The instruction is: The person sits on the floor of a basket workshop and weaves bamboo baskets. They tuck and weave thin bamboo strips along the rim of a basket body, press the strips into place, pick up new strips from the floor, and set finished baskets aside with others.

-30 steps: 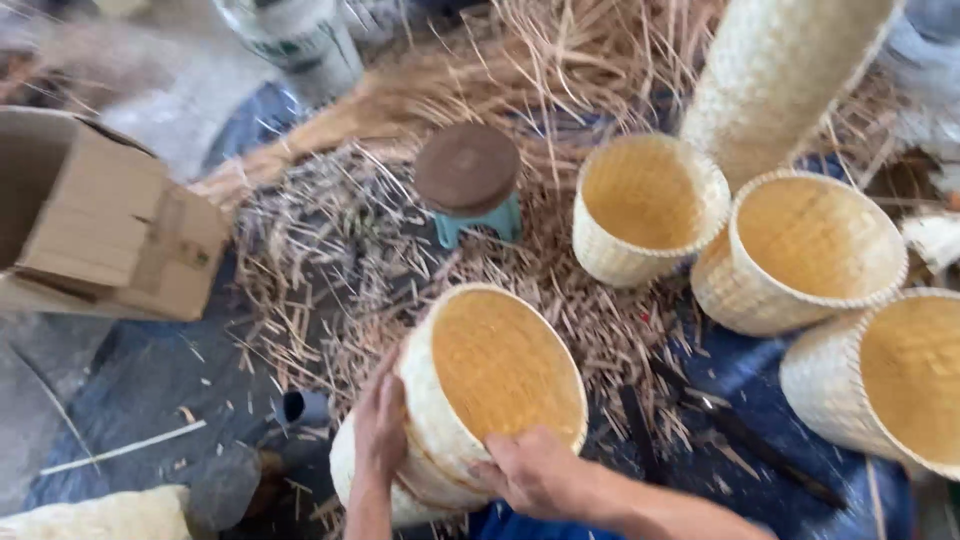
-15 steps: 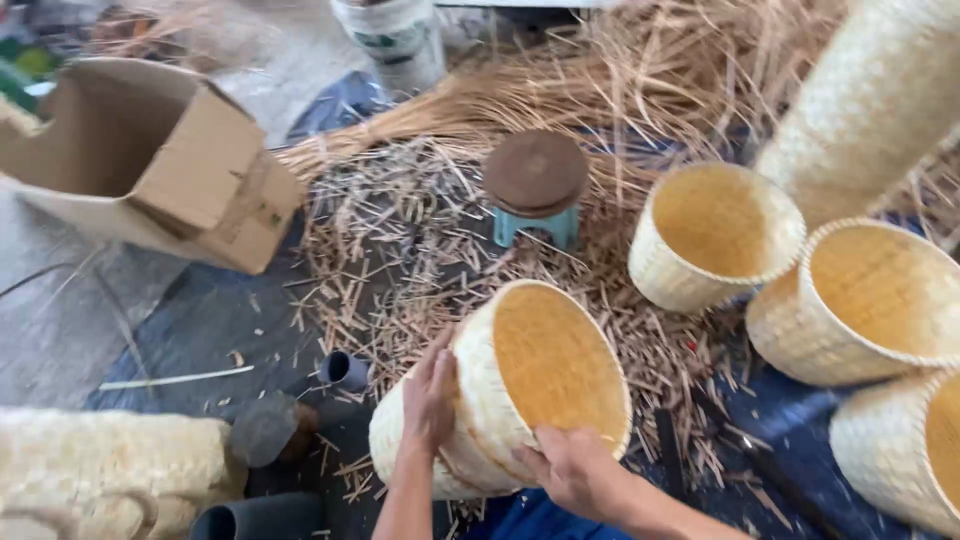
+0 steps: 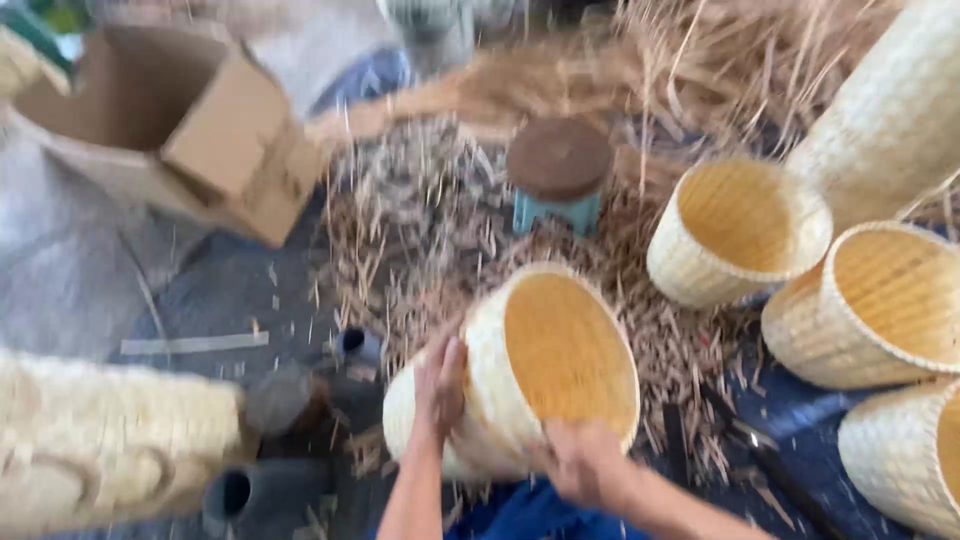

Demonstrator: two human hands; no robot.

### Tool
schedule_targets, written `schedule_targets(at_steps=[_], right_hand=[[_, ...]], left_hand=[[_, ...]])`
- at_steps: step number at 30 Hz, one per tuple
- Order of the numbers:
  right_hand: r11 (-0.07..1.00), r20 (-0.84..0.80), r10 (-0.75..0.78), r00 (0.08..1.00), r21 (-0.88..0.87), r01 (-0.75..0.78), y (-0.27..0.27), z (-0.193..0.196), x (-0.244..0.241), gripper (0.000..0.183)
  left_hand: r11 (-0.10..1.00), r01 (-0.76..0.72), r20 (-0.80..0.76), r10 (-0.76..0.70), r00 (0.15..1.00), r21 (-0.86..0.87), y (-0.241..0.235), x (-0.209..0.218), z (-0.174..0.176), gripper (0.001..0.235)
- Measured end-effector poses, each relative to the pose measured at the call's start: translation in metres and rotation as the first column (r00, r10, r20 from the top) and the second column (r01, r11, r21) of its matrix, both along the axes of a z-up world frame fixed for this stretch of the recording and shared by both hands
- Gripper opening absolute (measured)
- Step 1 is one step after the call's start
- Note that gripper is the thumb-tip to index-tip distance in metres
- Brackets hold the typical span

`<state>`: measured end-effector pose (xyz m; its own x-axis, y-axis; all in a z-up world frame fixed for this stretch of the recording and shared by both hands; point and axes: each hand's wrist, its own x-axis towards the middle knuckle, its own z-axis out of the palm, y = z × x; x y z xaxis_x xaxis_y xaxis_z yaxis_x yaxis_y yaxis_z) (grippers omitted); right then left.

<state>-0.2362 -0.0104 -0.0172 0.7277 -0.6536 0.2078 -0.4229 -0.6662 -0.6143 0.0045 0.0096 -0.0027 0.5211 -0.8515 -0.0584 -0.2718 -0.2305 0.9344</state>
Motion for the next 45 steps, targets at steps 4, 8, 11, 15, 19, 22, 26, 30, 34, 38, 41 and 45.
schedule_targets(at_steps=[4,8,11,15,19,22,26,30,34,38,41,45], right_hand=[[0.995,0.229,0.079,0.970,-0.079,-0.062,0.014,0.042,0.005,0.026],[0.991,0.196,0.111,0.974,-0.091,-0.095,0.000,0.054,0.020,0.029],[0.992,0.106,0.121,0.987,-0.042,-0.118,0.003,0.055,0.016,0.028],[0.989,0.080,0.143,0.987,-0.053,-0.139,0.023,0.052,0.019,0.031],[0.976,0.177,0.185,0.967,-0.151,-0.159,0.012,0.040,0.021,0.031],[0.995,0.242,0.094,0.966,-0.058,-0.082,0.024,0.052,0.029,0.025],[0.905,-0.037,-0.016,0.999,0.424,0.030,0.030,-0.015,0.046,0.029],[0.964,0.125,0.261,0.957,0.023,-0.266,0.024,0.038,0.036,0.020],[0.950,0.023,0.275,0.961,0.149,-0.275,0.041,0.019,0.049,0.014],[0.912,0.014,0.390,0.921,-0.146,-0.384,0.049,0.018,0.048,0.032],[0.914,0.114,0.381,0.918,-0.198,-0.355,0.044,0.027,0.036,0.029],[0.926,0.106,0.343,0.933,-0.202,-0.318,0.038,0.051,0.025,0.027]], left_hand=[[0.986,0.030,-0.214,-0.065,0.975,-0.163,0.003,0.013,-0.011,0.053],[0.974,0.033,-0.293,-0.100,0.951,-0.225,0.021,0.024,-0.007,0.054],[0.971,0.026,-0.341,-0.109,0.934,-0.237,0.015,0.029,-0.018,0.054],[0.975,-0.006,-0.503,-0.109,0.857,-0.222,0.019,0.022,-0.005,0.055],[0.963,0.060,-0.429,-0.172,0.887,-0.261,0.007,0.036,-0.024,0.055],[0.979,0.034,-0.443,-0.123,0.888,-0.203,0.013,0.028,-0.005,0.057],[0.966,0.055,-0.508,-0.181,0.842,-0.253,0.010,0.029,-0.006,0.059],[0.980,-0.033,-0.591,-0.090,0.802,-0.194,0.031,0.028,-0.013,0.060],[0.958,0.053,-0.541,-0.206,0.815,-0.283,0.030,0.025,0.012,0.060],[0.972,0.059,-0.524,-0.174,0.834,-0.228,0.046,0.031,-0.002,0.062],[0.974,0.026,-0.518,-0.143,0.843,-0.226,0.047,0.033,-0.007,0.062],[0.974,-0.039,-0.599,-0.105,0.794,-0.222,0.043,0.021,0.004,0.061]])
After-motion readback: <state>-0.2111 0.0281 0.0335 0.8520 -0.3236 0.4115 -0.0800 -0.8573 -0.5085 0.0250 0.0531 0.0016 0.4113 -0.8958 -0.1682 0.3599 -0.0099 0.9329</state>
